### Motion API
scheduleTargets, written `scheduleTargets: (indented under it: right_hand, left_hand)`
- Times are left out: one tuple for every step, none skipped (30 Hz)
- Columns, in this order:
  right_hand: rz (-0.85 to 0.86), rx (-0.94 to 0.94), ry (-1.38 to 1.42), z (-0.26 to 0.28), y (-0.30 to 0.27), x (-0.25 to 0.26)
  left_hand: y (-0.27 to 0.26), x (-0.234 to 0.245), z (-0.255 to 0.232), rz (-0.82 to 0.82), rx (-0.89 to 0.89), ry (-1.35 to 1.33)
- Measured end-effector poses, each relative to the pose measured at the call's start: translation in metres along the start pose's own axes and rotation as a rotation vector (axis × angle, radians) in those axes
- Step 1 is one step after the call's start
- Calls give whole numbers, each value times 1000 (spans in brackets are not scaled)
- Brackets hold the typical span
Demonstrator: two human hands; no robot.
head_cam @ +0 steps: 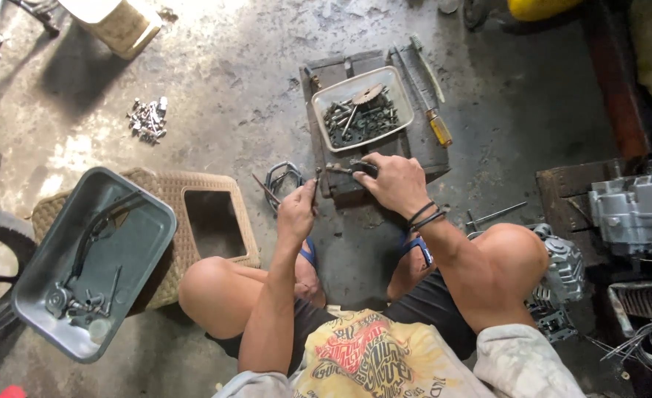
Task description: Sorting through a tray of fasteners and inspecting a motorcycle engine component
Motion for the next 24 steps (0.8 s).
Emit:
scheduleTargets:
  right_hand:
    - [8, 3, 0, 1, 1, -7]
    - [26, 4, -16, 1, 2, -14]
    - [41, 6, -33, 1, 3, -20]
    - [47, 11, -33, 1, 3, -26]
    - [19, 51, -69, 3, 5, -30]
    - [-8, 92, -104, 4, 7, -34]
    - [-10, 96, -103, 3, 8, -37]
    - [-17, 106, -122, 2, 10, -40]
    - [-21, 112, -142, 0, 9, -42]
    - [-22, 113, -142, -1, 7, -38]
    - [-25, 106, -132, -2, 6, -33]
    - [-28, 100, -122, -5, 5, -28]
    - [-31, 95, -120, -10, 2, -19]
    - [-33, 79, -111, -17, 0, -11]
    - [-35, 61, -102, -24, -4, -2]
    - [-37, 54, -100, -25, -6, 11]
    - [-66, 16, -54, -29, -10, 26]
    - [-95, -22, -8, -32, -14, 41]
    - [-95, -31, -9, -40, -16, 43]
    - [-125, -46, 9, -48, -18, 46]
    - [-153, -63, 28, -56, -22, 49]
    - [-151, -75, 28, -60, -25, 48]
    - [-163, -77, 25, -63, -26, 48]
    - [-175, -79, 22, -64, -27, 49]
  left_hand:
    - [4, -6, 13, -2, 8, -1]
    - [8, -12, 26, 17, 12, -3]
    - [12, -19, 39, 36, 13, -6]
    - [9, -18, 34, 32, 18, -8]
    - [8, -18, 29, 32, 38, 5]
    - [7, -17, 24, 32, 58, 18]
    - [10, -16, 23, 28, 56, 17]
    - [13, -17, 21, 26, 47, 40]
    - [14, -18, 20, 28, 40, 63]
    - [13, -18, 17, 28, 40, 63]
    - [13, -18, 12, 23, 9, 100]
    - [13, -19, 7, 18, -21, 138]
    - [10, -20, 3, 21, -25, 141]
    - [7, -21, -3, -7, -89, 152]
    - [3, -23, -10, -32, -154, 165]
    - [6, -27, -6, -27, -157, 169]
    - [7, -30, -7, -82, -275, 239]
    - [6, -34, -7, -138, -394, 307]
    - [7, -39, -7, -129, -396, 309]
    - [7, -43, -9, -171, -450, 352]
    - [5, -46, -9, -210, -503, 396]
    - [5, -49, -11, -198, -504, 400]
    - [4, -50, -17, -226, -554, 453]
    - [3, -51, -22, -254, -603, 505]
Point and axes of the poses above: each hand's wrist, its own y-axis towards the middle knuckle, its own x-axis out of the back of the hand, z = x × y, the point moved 5 cm from there along y, towards the middle knuckle, and after that the axes turned 10 degrees about -z, right-handed, at the moved point
